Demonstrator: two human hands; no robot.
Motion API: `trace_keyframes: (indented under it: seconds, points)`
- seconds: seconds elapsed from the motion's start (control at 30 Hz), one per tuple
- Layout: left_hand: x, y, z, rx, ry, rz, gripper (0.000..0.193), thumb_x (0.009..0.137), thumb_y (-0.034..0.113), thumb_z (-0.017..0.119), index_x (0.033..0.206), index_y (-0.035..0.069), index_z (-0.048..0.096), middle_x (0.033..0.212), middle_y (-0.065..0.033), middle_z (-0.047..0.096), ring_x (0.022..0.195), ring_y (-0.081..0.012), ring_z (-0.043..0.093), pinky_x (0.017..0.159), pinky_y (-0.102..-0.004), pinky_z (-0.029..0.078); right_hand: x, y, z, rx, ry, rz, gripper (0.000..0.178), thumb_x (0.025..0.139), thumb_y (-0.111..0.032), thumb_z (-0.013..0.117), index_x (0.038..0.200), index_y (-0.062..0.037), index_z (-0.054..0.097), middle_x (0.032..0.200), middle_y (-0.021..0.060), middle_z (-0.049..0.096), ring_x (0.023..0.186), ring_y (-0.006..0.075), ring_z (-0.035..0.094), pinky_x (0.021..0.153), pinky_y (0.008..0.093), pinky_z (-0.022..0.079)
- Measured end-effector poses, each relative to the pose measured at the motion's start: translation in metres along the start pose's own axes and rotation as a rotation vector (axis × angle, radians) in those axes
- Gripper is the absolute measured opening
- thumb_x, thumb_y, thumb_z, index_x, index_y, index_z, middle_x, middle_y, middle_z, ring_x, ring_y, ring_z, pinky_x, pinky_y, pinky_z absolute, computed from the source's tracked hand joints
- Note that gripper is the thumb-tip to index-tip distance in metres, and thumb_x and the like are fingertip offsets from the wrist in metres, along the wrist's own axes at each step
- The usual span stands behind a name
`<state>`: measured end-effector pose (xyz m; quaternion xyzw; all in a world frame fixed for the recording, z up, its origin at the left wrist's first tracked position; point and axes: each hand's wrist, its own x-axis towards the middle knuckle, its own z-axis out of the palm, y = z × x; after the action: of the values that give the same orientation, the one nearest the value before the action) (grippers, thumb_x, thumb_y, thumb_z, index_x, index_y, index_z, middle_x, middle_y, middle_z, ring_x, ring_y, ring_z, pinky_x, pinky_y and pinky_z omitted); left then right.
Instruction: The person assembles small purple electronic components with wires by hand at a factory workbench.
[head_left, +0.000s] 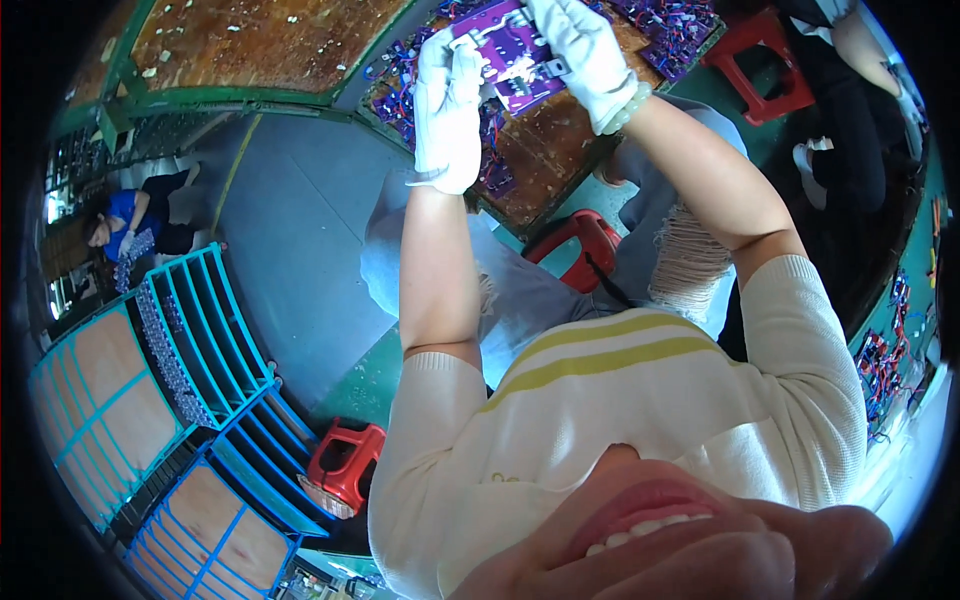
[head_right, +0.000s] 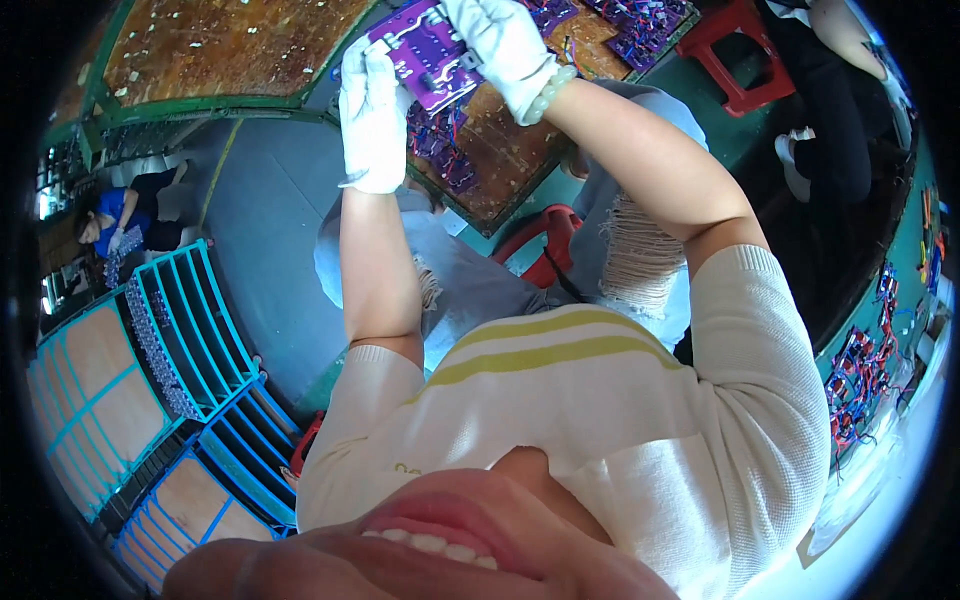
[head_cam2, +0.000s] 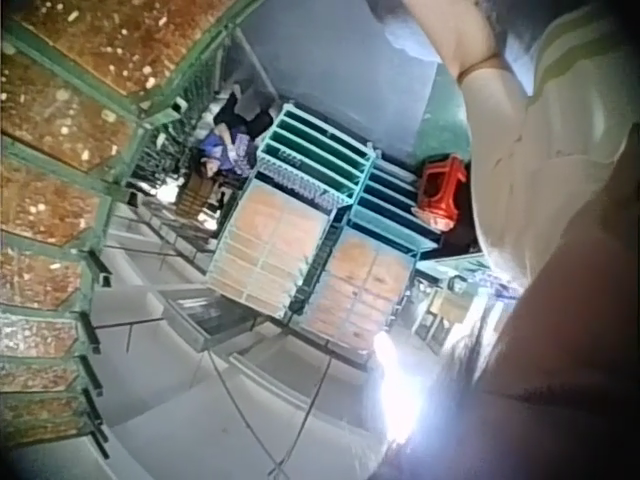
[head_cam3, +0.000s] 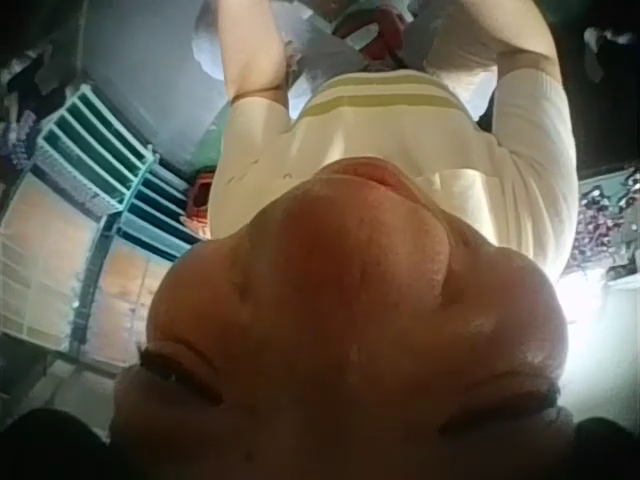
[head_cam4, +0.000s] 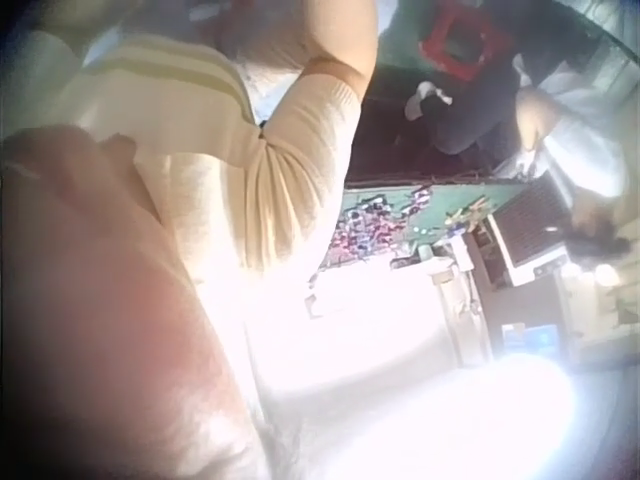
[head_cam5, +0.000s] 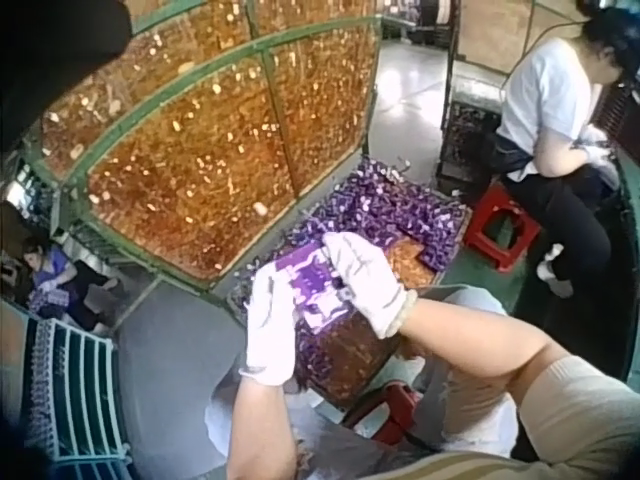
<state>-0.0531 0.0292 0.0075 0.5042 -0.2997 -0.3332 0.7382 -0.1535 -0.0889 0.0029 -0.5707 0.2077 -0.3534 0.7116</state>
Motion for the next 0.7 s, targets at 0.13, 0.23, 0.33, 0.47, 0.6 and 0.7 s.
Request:
trace_keyframes:
  seconds: [0.13, 0.23, 0.33, 0.47, 0.6, 0.7]
  points:
    - [-0.002, -0.006, 0.001, 0.137, 0.051, 0.120, 0.027, 0.094, 0.026, 0.043, 0.112, 0.007, 0.047, 0.102, 0.0017, 0.051, 0.099, -0.0077, 0.046, 0.091, -0.0237, 0.035, -0.007, 0.015, 0.000, -0.375, 0.074, -0.288, 0.018, 0.092, -0.006, 0.043, 0.106, 0.0022, 0.050, 0.095, 0.0044, 0.057, 0.091, 0.0111, 0.054, 0.081, 0.0225, 0.044]
    - [-0.005, -0.002, 0.010, 0.019, 0.112, 0.037, 0.030, 0.093, 0.012, 0.035, 0.121, 0.005, 0.041, 0.123, -0.0073, 0.045, 0.113, -0.0204, 0.044, 0.096, -0.0330, 0.034, -0.008, 0.034, 0.001, -0.116, 0.053, -0.374, 0.018, 0.092, -0.001, 0.040, 0.107, 0.0025, 0.049, 0.098, 0.0058, 0.056, 0.093, 0.0122, 0.054, 0.083, 0.0227, 0.044]
    - [-0.005, -0.002, 0.010, -0.080, 0.061, 0.030, 0.036, 0.093, 0.033, 0.041, 0.118, 0.007, 0.043, 0.112, -0.0025, 0.049, 0.104, -0.0133, 0.047, 0.092, -0.0282, 0.037, -0.006, 0.033, -0.002, -0.054, 0.022, -0.418, 0.019, 0.091, 0.001, 0.038, 0.107, 0.0024, 0.049, 0.099, 0.0068, 0.056, 0.093, 0.0133, 0.055, 0.083, 0.0232, 0.044]
    - [0.000, -0.008, 0.008, 0.028, 0.286, 0.047, 0.045, 0.092, 0.040, 0.040, 0.121, 0.006, 0.041, 0.116, -0.0048, 0.048, 0.103, -0.0168, 0.049, 0.090, -0.0306, 0.040, -0.004, 0.000, 0.003, -0.502, -0.139, -0.273, 0.030, 0.088, -0.018, 0.050, 0.113, -0.0010, 0.050, 0.100, 0.0072, 0.057, 0.090, 0.0158, 0.055, 0.080, 0.0266, 0.045]
    - [0.007, -0.014, 0.007, -0.127, 0.298, 0.046, 0.038, 0.091, 0.042, 0.043, 0.110, 0.009, 0.046, 0.105, -0.0024, 0.052, 0.096, -0.0122, 0.050, 0.087, -0.0279, 0.040, -0.011, -0.003, 0.006, -0.872, -0.100, -0.240, 0.042, 0.084, -0.037, 0.057, 0.109, -0.0021, 0.054, 0.095, 0.0134, 0.056, 0.086, 0.0238, 0.057, 0.076, 0.0308, 0.045]
    - [0.001, -0.006, 0.021, -0.009, 0.018, 0.103, 0.031, 0.085, 0.024, 0.059, 0.109, 0.011, 0.045, 0.103, -0.0031, 0.053, 0.091, -0.0118, 0.053, 0.072, -0.0275, 0.048, -0.002, 0.006, -0.006, -0.781, -0.117, -0.376, 0.037, 0.086, -0.033, 0.055, 0.106, -0.0024, 0.055, 0.094, 0.0130, 0.057, 0.087, 0.0230, 0.058, 0.077, 0.0304, 0.045]
